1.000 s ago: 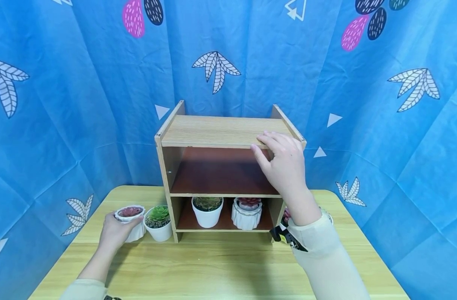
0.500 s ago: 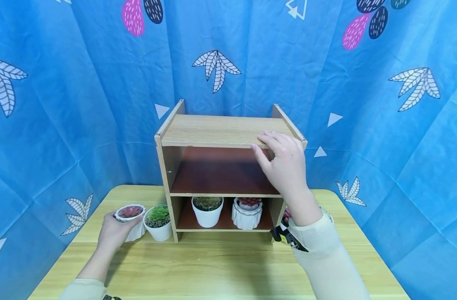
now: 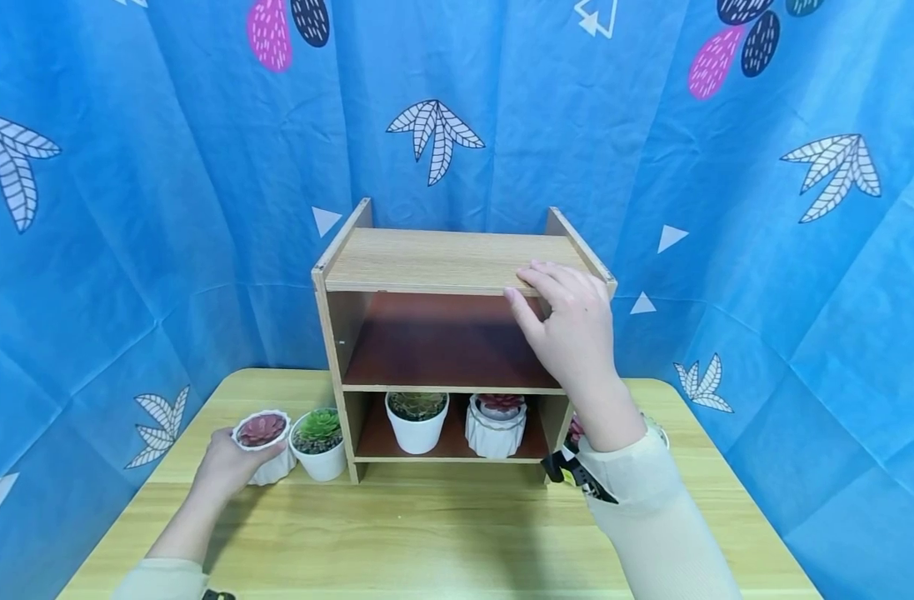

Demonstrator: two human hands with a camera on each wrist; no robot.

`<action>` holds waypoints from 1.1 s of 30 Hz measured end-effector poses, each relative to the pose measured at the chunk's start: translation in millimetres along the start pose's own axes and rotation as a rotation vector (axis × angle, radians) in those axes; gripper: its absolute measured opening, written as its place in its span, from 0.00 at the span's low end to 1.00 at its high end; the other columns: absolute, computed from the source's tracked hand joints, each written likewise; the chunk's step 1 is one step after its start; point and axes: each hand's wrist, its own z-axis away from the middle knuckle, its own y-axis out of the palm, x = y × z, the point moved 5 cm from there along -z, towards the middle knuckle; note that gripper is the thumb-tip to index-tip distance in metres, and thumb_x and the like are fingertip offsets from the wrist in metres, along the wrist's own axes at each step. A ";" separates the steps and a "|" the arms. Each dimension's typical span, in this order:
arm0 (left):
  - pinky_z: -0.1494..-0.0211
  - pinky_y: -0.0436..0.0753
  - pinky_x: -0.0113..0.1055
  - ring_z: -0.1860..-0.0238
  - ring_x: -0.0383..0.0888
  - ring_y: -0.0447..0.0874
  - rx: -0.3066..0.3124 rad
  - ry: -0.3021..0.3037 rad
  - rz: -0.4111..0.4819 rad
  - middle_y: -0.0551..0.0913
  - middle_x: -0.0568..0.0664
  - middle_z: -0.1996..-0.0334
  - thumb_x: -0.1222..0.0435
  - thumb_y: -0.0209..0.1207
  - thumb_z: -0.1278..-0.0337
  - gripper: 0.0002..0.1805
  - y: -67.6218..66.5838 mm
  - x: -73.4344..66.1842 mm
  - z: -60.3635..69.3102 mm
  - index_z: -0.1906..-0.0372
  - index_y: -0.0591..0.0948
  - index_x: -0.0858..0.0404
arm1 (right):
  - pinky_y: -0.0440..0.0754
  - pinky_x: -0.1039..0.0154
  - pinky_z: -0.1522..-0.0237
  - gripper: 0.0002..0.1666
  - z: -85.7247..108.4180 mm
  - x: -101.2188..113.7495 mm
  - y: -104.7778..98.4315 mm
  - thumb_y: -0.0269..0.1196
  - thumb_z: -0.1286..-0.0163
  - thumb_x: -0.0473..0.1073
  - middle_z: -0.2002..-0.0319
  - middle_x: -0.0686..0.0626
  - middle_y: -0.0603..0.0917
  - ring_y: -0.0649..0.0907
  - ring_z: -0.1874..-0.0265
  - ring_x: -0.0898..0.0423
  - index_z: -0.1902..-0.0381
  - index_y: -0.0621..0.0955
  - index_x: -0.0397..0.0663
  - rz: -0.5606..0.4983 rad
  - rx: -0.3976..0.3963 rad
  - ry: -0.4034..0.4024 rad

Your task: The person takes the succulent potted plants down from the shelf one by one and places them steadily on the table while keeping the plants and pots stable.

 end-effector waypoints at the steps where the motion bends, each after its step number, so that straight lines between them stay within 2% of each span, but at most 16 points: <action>1: 0.39 0.71 0.66 0.42 0.76 0.70 0.010 0.005 -0.013 0.65 0.82 0.42 0.51 0.70 0.46 0.53 -0.2 -0.7 0.2 0.37 0.57 0.89 | 0.69 0.43 0.36 0.21 0.0 0.2 0.0 0.69 0.34 0.50 0.46 0.44 0.86 0.81 0.42 0.44 0.48 0.87 0.46 0.000 -0.001 0.000; 4: 0.41 0.73 0.66 0.43 0.77 0.71 0.040 0.019 -0.059 0.66 0.83 0.44 0.50 0.69 0.45 0.52 -0.8 -2.9 0.3 0.38 0.58 0.90 | 0.69 0.43 0.36 0.21 -0.3 0.6 0.2 0.69 0.34 0.50 0.46 0.44 0.86 0.81 0.42 0.44 0.48 0.87 0.46 -0.001 -0.001 -0.004; 10: 0.42 0.74 0.65 0.44 0.77 0.72 0.064 0.010 -0.084 0.68 0.84 0.45 0.48 0.68 0.45 0.53 -0.9 -2.7 -1.7 0.39 0.57 0.90 | 0.69 0.43 0.36 0.21 -0.5 0.8 1.0 0.69 0.34 0.50 0.46 0.44 0.86 0.81 0.42 0.45 0.48 0.87 0.45 0.000 -0.001 -0.011; 17: 0.40 0.72 0.66 0.42 0.77 0.70 0.064 0.008 -0.082 0.66 0.84 0.44 0.49 0.68 0.45 0.54 0.5 -3.2 -4.3 0.37 0.55 0.91 | 0.69 0.43 0.36 0.21 -0.5 0.4 0.4 0.69 0.34 0.50 0.46 0.44 0.86 0.81 0.42 0.45 0.48 0.87 0.45 0.003 0.000 -0.006; 20: 0.39 0.71 0.66 0.42 0.78 0.69 0.065 0.003 -0.096 0.65 0.84 0.44 0.49 0.68 0.44 0.56 1.4 -2.8 -6.0 0.37 0.51 0.91 | 0.69 0.43 0.36 0.21 -0.3 0.0 0.3 0.69 0.34 0.50 0.46 0.44 0.86 0.81 0.42 0.45 0.48 0.87 0.45 0.002 -0.001 -0.002; 33: 0.38 0.70 0.66 0.41 0.78 0.67 0.087 -0.009 -0.147 0.63 0.85 0.43 0.46 0.66 0.43 0.59 1.7 -3.6 -8.1 0.36 0.48 0.92 | 0.70 0.43 0.37 0.21 -0.1 -1.1 1.8 0.69 0.34 0.50 0.47 0.44 0.86 0.81 0.43 0.45 0.48 0.87 0.46 0.001 -0.012 -0.015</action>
